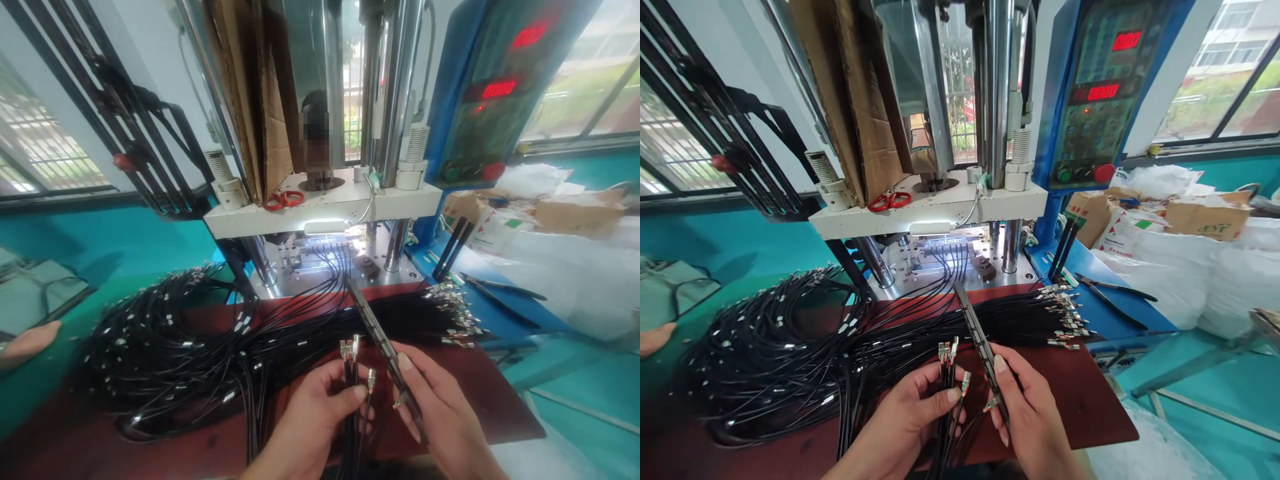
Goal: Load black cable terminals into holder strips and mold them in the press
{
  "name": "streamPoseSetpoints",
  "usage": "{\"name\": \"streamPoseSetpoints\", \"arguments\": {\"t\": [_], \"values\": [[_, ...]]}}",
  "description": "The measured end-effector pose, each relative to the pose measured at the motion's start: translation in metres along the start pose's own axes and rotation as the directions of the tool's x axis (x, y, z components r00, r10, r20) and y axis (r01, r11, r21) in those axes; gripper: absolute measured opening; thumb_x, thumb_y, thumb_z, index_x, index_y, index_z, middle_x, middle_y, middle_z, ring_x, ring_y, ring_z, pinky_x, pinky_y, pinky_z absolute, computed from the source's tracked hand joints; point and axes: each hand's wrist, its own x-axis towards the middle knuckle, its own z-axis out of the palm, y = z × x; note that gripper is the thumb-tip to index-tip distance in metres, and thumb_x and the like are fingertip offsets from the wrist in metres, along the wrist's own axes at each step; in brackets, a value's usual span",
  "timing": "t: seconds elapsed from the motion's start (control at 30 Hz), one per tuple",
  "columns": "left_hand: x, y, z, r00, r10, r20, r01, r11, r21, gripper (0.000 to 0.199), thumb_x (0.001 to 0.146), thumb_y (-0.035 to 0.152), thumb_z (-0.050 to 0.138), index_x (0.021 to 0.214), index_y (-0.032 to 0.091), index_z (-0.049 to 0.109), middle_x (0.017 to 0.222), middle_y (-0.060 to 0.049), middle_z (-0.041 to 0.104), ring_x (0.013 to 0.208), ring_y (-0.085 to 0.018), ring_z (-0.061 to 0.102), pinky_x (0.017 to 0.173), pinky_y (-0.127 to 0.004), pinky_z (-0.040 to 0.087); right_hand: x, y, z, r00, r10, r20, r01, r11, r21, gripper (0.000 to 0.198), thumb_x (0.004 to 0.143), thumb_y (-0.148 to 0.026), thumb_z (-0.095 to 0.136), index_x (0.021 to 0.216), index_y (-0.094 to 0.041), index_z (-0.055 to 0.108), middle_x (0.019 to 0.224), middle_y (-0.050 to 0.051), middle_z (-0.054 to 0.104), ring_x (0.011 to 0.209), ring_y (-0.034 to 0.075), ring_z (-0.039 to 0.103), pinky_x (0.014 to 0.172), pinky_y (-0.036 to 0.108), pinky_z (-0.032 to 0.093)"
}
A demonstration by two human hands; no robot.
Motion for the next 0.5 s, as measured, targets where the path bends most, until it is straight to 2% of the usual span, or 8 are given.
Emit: {"name": "streamPoseSetpoints", "arguments": {"t": [0.07,0.23,0.37,0.5], "values": [[0.001,0.0,0.001,1.0,0.027,0.008,-0.027,0.999,-0.037,0.022,0.076,0.02,0.068,0.096,0.014,0.06,0.075,-0.003,0.058,0.062,-0.011,0.055,0.062,-0.026,0.044,0.0,0.002,0.001,1.0,0.008,-0.005,-0.008,1.0,0.013,0.05,0.089,-0.053,0.051,0.128,-0.022,0.052,0.063,-0.002,0.055,0.042,0.007,0.042,0.034,0.017,0.037],[0.002,0.006,0.006,0.991,0.03,0.132,-0.018,0.995,-0.094,0.021,0.076,0.021,0.07,0.093,0.014,0.061,0.076,-0.002,0.055,0.067,-0.011,0.053,0.066,-0.025,0.042,0.002,0.001,0.004,0.999,-0.024,-0.025,0.025,0.999,0.036,0.048,0.09,-0.051,0.05,0.127,-0.02,0.054,0.058,-0.003,0.052,0.041,0.008,0.042,0.033,0.016,0.035],[0.004,0.005,0.01,0.997,0.048,0.058,-0.049,0.999,0.004,0.03,0.074,0.026,0.074,0.099,0.015,0.061,0.072,0.0,0.055,0.06,-0.008,0.046,0.058,-0.023,0.038,0.003,-0.003,0.004,0.999,-0.05,0.016,0.05,0.998,0.026,0.047,0.091,-0.049,0.049,0.125,-0.017,0.055,0.054,-0.004,0.052,0.037,0.006,0.039,0.032,0.016,0.032],[0.008,0.001,0.015,1.0,0.026,-0.01,-0.025,0.994,0.107,0.03,0.075,0.031,0.071,0.098,0.014,0.063,0.066,0.0,0.055,0.054,-0.008,0.042,0.052,-0.022,0.033,0.004,-0.006,0.004,0.997,-0.064,0.031,0.063,0.998,0.032,0.046,0.091,-0.049,0.049,0.123,-0.017,0.056,0.063,0.0,0.059,0.036,0.004,0.039,0.031,0.015,0.032]]}}
